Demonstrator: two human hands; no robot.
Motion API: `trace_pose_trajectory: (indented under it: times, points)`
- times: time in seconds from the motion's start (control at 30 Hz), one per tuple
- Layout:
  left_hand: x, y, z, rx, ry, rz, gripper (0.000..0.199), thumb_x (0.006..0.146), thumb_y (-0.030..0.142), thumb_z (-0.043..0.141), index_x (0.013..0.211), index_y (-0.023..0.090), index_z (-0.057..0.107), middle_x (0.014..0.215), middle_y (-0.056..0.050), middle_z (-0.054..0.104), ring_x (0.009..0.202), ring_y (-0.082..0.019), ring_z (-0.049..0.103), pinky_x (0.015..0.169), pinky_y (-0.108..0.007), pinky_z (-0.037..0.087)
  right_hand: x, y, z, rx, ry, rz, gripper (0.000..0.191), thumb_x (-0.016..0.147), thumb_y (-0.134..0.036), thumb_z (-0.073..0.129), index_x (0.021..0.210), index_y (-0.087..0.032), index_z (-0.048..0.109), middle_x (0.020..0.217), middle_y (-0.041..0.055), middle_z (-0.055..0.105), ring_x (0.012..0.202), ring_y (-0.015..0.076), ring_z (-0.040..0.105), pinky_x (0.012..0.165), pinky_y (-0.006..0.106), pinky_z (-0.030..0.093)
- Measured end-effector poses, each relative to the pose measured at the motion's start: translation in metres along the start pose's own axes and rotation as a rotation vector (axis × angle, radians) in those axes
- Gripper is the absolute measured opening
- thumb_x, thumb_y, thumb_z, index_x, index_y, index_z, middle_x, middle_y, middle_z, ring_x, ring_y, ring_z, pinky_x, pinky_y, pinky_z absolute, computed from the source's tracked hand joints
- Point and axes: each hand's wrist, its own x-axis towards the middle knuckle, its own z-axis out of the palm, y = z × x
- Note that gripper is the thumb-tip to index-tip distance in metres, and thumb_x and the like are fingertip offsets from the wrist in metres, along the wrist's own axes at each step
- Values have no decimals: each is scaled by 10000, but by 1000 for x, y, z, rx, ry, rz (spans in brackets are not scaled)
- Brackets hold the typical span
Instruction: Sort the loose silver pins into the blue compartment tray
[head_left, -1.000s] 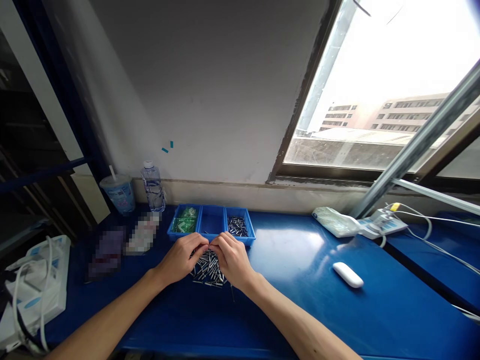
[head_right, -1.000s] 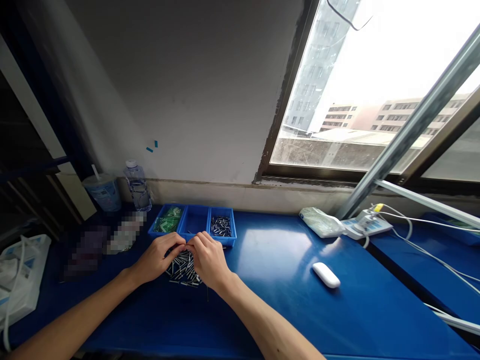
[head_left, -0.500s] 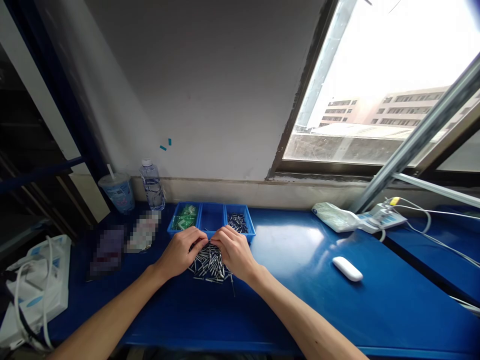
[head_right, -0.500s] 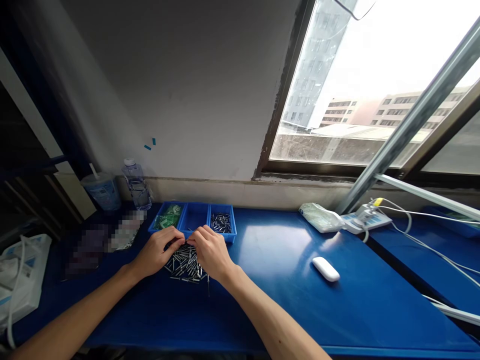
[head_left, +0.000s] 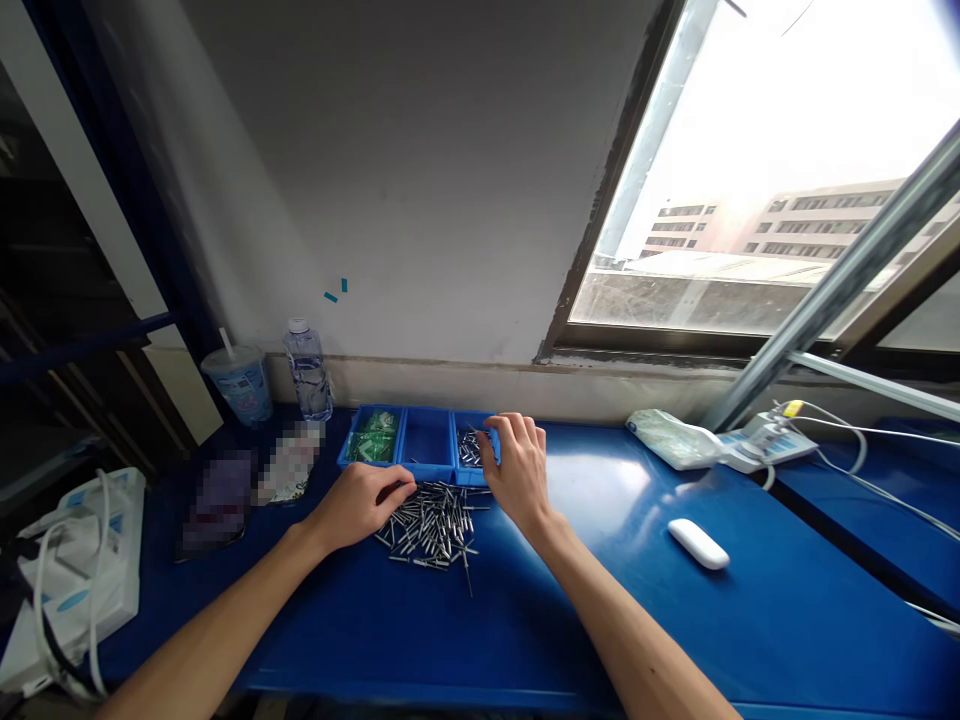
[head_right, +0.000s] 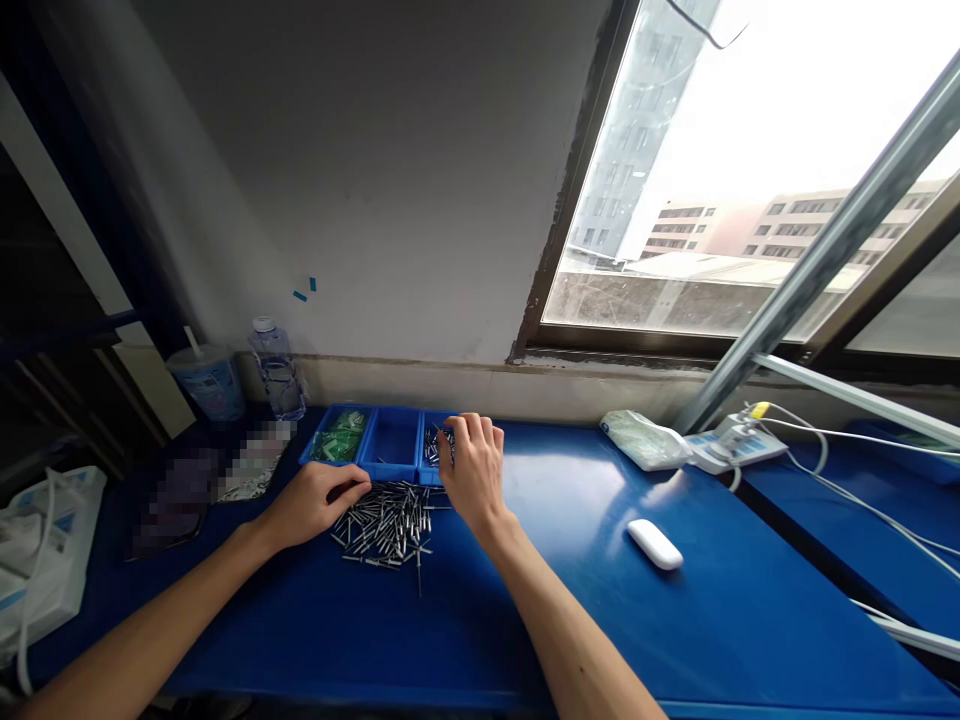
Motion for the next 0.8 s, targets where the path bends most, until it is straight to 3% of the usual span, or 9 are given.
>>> trace_pose_trajectory:
  times: [0.07,0.17,0.27,0.37,0.53,0.8]
  points:
    - [0,0,1,3,-61,-13,267,1069,349,531,977,209,738,695,9,702,520,-126,597,541,-240,414,1,0,-4,59,-146,-89,190,1059,-222,473,985,-192,645,916,73,690,840,219,602,799,332,408]
    - [0,2,4,24,-122,-16,249,1062,339,545,1004,219,755,691,13,711,519,-131,605,544,-244,402,1,-7,-12,153,-491,-251,225,1059,-185,485,961,-213,686,782,11,714,657,147,606,658,267,368]
    - [0,4,6,38,-140,-10,222,1053,323,562,1032,230,763,679,20,707,546,-140,628,569,-245,412,-1,-16,-18,127,-680,-317,260,1042,-156,510,892,-224,711,678,-9,696,548,126,574,581,259,312]
    - [0,6,8,39,-144,2,228,1053,332,561,1061,237,769,673,20,703,555,-145,638,579,-244,424,-4,-19,-18,92,-735,-335,273,996,-90,528,872,-224,730,659,-5,707,535,129,596,558,258,296]
    - [1,6,7,48,-146,7,252,1062,344,537,1080,238,765,687,16,717,527,-140,624,563,-241,416,-8,-19,-11,-10,-810,-332,307,960,-85,573,1128,-253,767,742,31,767,599,168,675,547,261,313]
    - [1,6,7,76,-158,1,241,1065,327,535,1100,244,759,702,20,724,538,-141,632,572,-244,406,-11,-21,-6,-79,-859,-341,223,968,-101,583,989,-246,750,732,31,749,612,182,666,548,272,274]
